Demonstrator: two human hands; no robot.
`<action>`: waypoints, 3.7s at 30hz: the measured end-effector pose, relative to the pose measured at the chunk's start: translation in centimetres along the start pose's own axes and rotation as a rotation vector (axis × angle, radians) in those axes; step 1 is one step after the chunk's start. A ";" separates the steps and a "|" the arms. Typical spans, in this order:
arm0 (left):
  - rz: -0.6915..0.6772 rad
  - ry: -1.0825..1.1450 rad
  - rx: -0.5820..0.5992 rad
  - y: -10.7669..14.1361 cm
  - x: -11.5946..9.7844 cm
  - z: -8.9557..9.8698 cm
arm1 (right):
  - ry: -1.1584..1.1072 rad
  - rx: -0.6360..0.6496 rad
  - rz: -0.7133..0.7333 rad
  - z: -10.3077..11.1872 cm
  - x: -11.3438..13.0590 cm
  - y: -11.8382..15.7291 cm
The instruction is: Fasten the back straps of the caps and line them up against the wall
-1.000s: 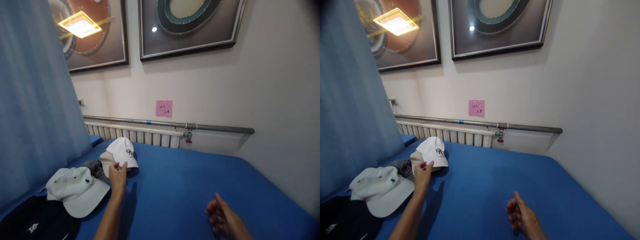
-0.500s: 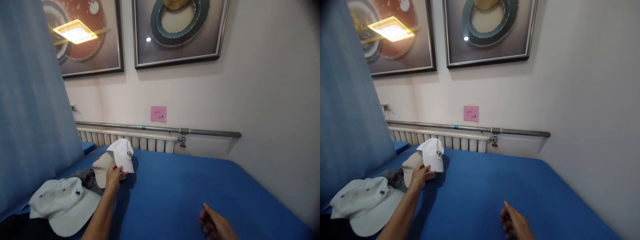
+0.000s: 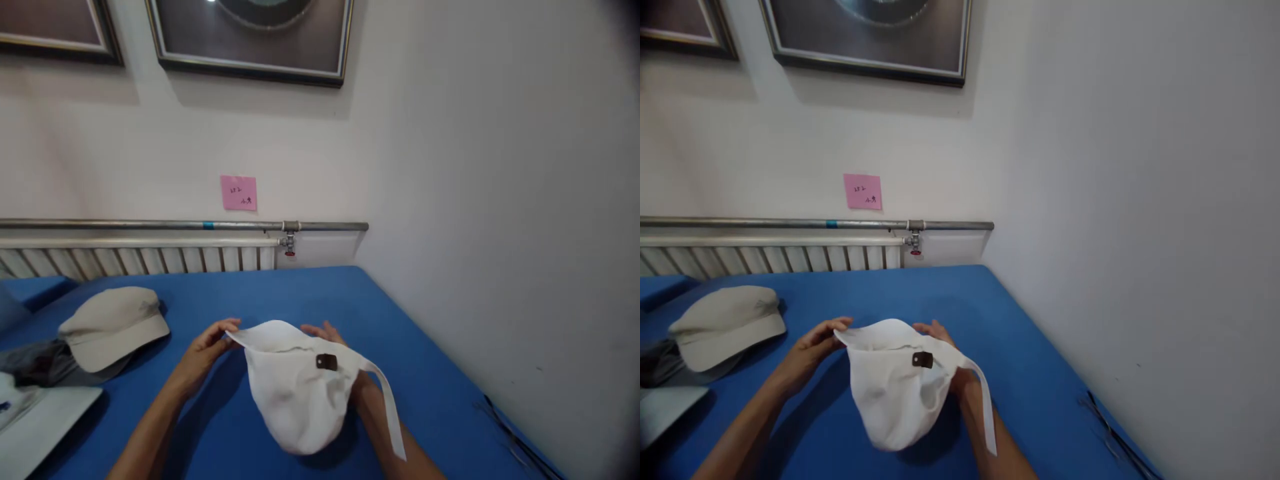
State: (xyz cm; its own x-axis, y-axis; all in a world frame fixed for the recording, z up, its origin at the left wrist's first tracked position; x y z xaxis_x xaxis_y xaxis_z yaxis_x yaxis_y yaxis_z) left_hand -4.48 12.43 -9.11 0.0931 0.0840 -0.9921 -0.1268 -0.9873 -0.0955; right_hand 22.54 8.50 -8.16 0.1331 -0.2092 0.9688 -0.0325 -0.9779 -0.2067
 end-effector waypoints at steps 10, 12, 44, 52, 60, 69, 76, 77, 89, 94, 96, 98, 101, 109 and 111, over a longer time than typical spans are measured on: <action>-0.432 -0.599 -0.095 4.2 -3.9 -2.5 | -0.210 -0.100 -0.398 -1.5 -5.5 0.7; -0.570 -0.747 0.095 5.6 -4.6 -4.6 | -0.222 -0.111 -0.423 -1.5 -5.7 0.8; 0.237 -0.067 0.366 6.7 -0.3 -3.0 | 1.040 0.602 0.680 -11.6 5.8 7.6; 0.226 -0.050 0.332 6.3 -0.5 -2.7 | 0.512 0.581 0.193 -9.0 3.5 6.0; 0.271 0.052 0.391 6.6 0.4 -3.0 | -0.127 0.175 -0.255 -6.4 -1.2 3.8; 0.319 0.171 0.403 6.4 1.2 -3.0 | 0.054 0.372 -0.271 -8.7 -0.8 4.9; 0.331 0.305 0.397 6.1 1.4 -3.0 | -0.139 0.149 -0.286 -7.6 -2.4 4.2; 0.333 0.302 0.407 6.2 1.4 -3.0 | -0.169 0.104 -0.283 -7.3 -2.7 4.0; 0.292 0.118 0.392 6.3 0.8 -2.4 | -0.049 0.013 -0.133 -6.8 -1.9 3.7; 0.311 0.080 0.406 6.3 1.2 -2.5 | 0.294 0.093 0.074 -7.2 -0.5 3.8; 0.309 0.047 0.421 6.3 1.2 -2.7 | 0.564 0.141 0.318 -8.1 1.4 4.3; 0.311 0.025 0.436 6.3 1.3 -2.9 | 0.783 0.207 0.496 -9.5 2.7 5.2; 0.301 0.012 0.464 6.2 1.3 -3.2 | 0.847 0.349 0.454 -10.8 2.4 5.6; 0.195 -0.012 0.476 6.2 0.5 -3.2 | 0.165 0.323 -0.184 -8.6 -1.5 4.3; 0.265 0.041 0.433 6.3 1.0 -3.1 | 0.081 0.329 -0.234 -8.6 -1.7 4.3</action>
State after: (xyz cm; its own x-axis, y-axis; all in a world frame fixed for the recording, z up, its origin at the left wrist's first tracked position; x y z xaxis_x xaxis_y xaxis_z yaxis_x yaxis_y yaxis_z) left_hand -2.15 5.93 -10.45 0.0396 -0.1755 -0.9837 -0.5482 -0.8269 0.1255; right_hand 13.70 4.71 -9.54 0.0204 0.0076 0.9998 0.3097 -0.9508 0.0009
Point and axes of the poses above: each hand's wrist, its own y-axis away from the middle knuckle, its own z-axis out of the back of the hand, x = y × z, the point moved 7 cm from there along -y, towards the middle knuckle, and after that the axes turned 2 degrees about z, right-handed, at the moved point
